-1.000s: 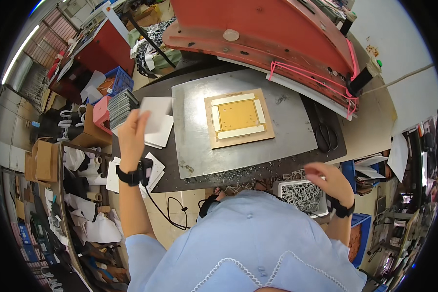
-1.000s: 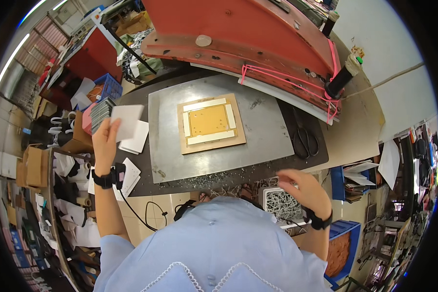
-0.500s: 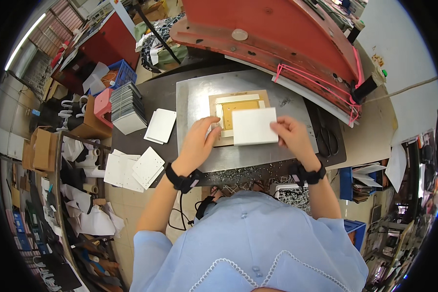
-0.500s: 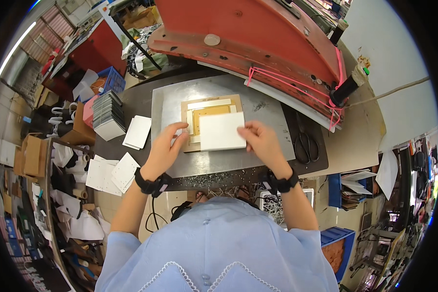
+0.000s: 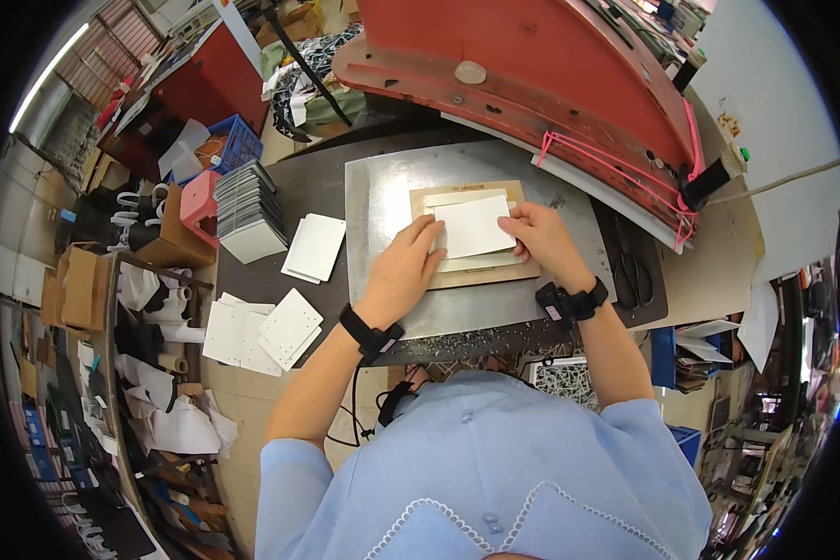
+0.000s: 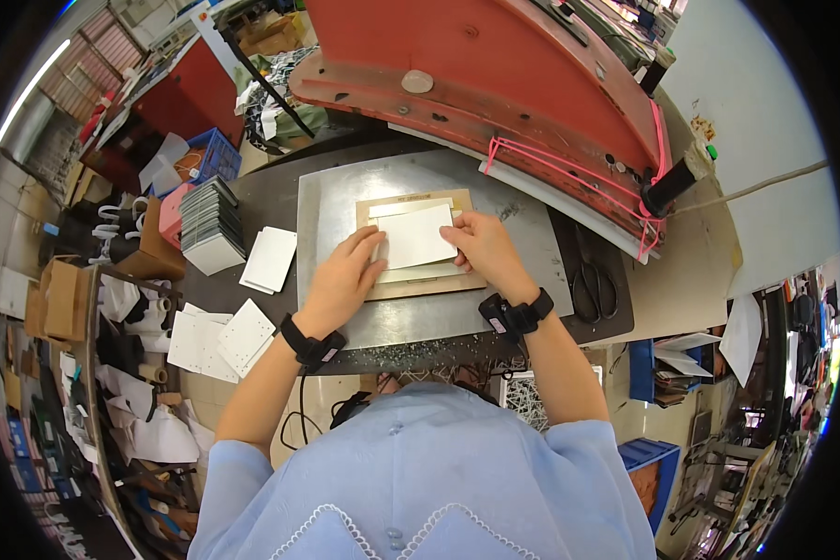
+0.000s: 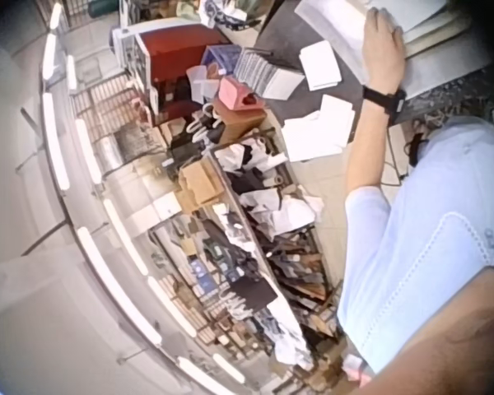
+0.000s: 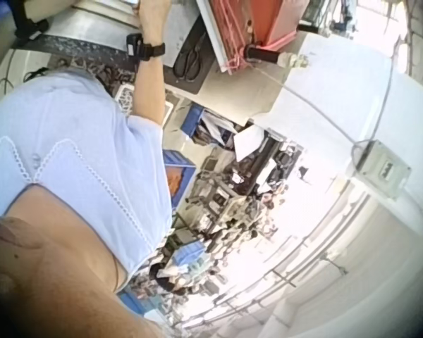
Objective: The user is operating a leather die-cutting machine to cut leather pieces.
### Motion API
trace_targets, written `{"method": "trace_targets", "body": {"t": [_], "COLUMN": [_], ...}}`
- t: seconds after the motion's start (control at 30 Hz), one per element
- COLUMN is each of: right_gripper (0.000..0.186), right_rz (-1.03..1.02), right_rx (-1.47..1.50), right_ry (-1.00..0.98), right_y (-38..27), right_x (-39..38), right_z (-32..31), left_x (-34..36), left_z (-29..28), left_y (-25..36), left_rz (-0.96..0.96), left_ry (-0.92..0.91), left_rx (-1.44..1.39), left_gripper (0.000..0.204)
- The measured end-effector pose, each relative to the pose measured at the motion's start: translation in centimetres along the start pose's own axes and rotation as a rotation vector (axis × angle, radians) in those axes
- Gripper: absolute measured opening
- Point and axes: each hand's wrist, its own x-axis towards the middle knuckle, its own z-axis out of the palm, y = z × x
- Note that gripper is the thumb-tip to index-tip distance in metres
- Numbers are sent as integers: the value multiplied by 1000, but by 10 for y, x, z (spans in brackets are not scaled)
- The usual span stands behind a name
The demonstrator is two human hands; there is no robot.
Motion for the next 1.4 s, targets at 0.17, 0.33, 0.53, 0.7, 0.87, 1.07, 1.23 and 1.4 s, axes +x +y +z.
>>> {"method": "trace_targets", "body": {"t": [0.17,0.33,0.53,0.7,0.87,1.07,1.23,1.4], "right_gripper": [25,28,25,28,33,54,56,51], "right_rz": [-93,-424,-423,-458,-255,-742,-617,-595], "right_rx": [-284,-589,-795,-725,-409,-385,44,87], "right_ry": [146,218,223,186,519,1266,894,909], "right_y": [-12,9,11,13,-37,-63,-45,-45], "right_x": [-13,-25,-22,-16,-53,-78,-39,-37], "right_z": [8,7,13,5,-39,-172,-209,-211], "left_x": [3,4,7,12,-6,-42,-56,-64], "left_z": [10,11,7,2,-21,-57,-61,-62], "left_y": [-5,-5,-4,-9,-3,1,25,45], "left_rz": [99,105,106,114,-96,-232,-279,-182], "left_ry": [-20,-37,-54,-71,212,282,40,-117], "left_rx": [273,218,170,123,-167,-260,-491,-519], "left_gripper": [44,45,46,45,41,30,31,30]}}
